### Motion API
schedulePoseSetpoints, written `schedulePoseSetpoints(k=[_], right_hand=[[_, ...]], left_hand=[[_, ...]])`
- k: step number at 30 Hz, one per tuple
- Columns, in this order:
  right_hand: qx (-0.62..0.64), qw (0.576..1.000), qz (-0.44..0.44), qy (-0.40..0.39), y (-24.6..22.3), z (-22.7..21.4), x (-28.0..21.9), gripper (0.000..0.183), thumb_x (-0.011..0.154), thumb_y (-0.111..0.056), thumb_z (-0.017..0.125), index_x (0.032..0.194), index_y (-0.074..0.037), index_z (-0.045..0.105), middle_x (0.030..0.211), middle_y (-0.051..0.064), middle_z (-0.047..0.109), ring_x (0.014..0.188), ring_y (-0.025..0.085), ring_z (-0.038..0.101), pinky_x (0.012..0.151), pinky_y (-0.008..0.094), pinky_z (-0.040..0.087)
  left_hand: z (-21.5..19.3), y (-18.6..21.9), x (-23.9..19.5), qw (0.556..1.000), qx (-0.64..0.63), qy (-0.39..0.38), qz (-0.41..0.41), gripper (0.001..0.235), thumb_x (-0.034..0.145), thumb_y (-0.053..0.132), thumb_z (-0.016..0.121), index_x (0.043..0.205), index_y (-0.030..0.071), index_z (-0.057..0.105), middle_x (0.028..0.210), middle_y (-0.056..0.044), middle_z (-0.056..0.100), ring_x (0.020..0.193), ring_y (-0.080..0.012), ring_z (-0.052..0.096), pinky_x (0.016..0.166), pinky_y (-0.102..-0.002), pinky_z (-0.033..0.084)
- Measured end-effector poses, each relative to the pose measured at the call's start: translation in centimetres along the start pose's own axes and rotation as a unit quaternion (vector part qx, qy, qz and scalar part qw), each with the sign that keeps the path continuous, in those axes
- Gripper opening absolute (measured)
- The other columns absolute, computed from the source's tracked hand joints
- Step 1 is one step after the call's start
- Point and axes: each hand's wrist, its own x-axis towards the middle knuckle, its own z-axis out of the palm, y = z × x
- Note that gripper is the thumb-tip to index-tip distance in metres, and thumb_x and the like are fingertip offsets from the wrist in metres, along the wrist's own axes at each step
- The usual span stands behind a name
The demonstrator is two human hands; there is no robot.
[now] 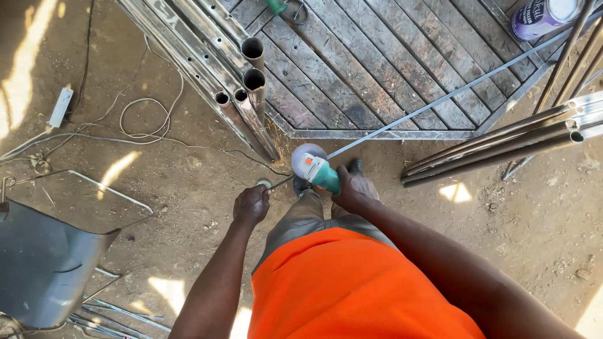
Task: Using a handheld angle grinder to smooth or clean the surface of a long metal rod on a workbench.
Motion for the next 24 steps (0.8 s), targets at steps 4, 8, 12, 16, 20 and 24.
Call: schedulePoseSetpoints(k=[4, 8, 12, 16, 20, 24], right_hand=[[0.011, 0.999, -0.031, 0.003, -0.4, 0.8, -0.2, 0.05, 0.08, -0.032, 0.073, 0.122, -0.017, 0.049, 0.107, 0.023, 0.071, 0.102, 0.048, 0.071, 0.088, 0.058, 0.057], [0.005, 1.0, 0.024, 0.013, 0.9, -0.4, -0.6, 0.047, 0.084, -0.034, 0.07, 0.122, -0.016, 0.048, 0.111, 0.024, 0.072, 0.107, 0.047, 0.071, 0.092, 0.057, 0.056], [0.009, 0.995, 0.085, 0.044, 4.8, -1.8, -0.2, 0.049, 0.084, -0.035, 0.07, 0.124, -0.018, 0.048, 0.112, 0.022, 0.073, 0.108, 0.046, 0.072, 0.092, 0.057, 0.056], [0.032, 0.98, 0.168, 0.099, 8.5, -4.3, 0.2, 0.051, 0.086, -0.035, 0.068, 0.128, -0.015, 0.047, 0.116, 0.028, 0.072, 0.113, 0.048, 0.069, 0.097, 0.058, 0.054], [0.046, 0.96, 0.214, 0.177, 12.7, -6.7, 1.5, 0.053, 0.087, -0.032, 0.074, 0.128, -0.011, 0.049, 0.113, 0.031, 0.071, 0.11, 0.049, 0.069, 0.091, 0.058, 0.054], [0.023, 0.956, 0.225, 0.186, 15.9, -6.8, 3.4, 0.053, 0.087, -0.036, 0.072, 0.126, -0.011, 0.047, 0.111, 0.029, 0.071, 0.106, 0.048, 0.071, 0.089, 0.058, 0.055]], left_hand=[[0.2, -0.2, 0.0, 1.0, 0.01, 0.004, 0.014, 0.036, 0.104, 0.037, 0.045, 0.114, 0.019, 0.075, 0.112, -0.014, 0.078, 0.116, -0.0346, 0.071, 0.099, -0.048, 0.055], [0.3, -0.2, -0.1, 1.0, -0.007, 0.014, 0.013, 0.038, 0.105, 0.04, 0.044, 0.116, 0.02, 0.075, 0.111, -0.014, 0.078, 0.115, -0.0348, 0.071, 0.099, -0.049, 0.055], [0.3, 0.0, 0.0, 1.0, -0.004, 0.015, 0.01, 0.039, 0.105, 0.04, 0.043, 0.117, 0.021, 0.075, 0.111, -0.013, 0.078, 0.114, -0.0337, 0.072, 0.098, -0.048, 0.056], [0.0, -0.1, -0.1, 1.0, 0.005, 0.013, 0.011, 0.039, 0.106, 0.041, 0.042, 0.117, 0.023, 0.075, 0.112, -0.012, 0.078, 0.115, -0.0329, 0.072, 0.099, -0.047, 0.056], [-0.4, 0.1, -0.6, 1.0, -0.001, 0.002, 0.018, 0.039, 0.106, 0.04, 0.042, 0.119, 0.021, 0.073, 0.114, -0.014, 0.077, 0.116, -0.036, 0.071, 0.1, -0.049, 0.055], [-0.8, 0.7, -1.7, 1.0, 0.003, 0.004, 0.017, 0.039, 0.107, 0.041, 0.041, 0.121, 0.022, 0.072, 0.114, -0.014, 0.077, 0.117, -0.0351, 0.071, 0.101, -0.049, 0.055]])
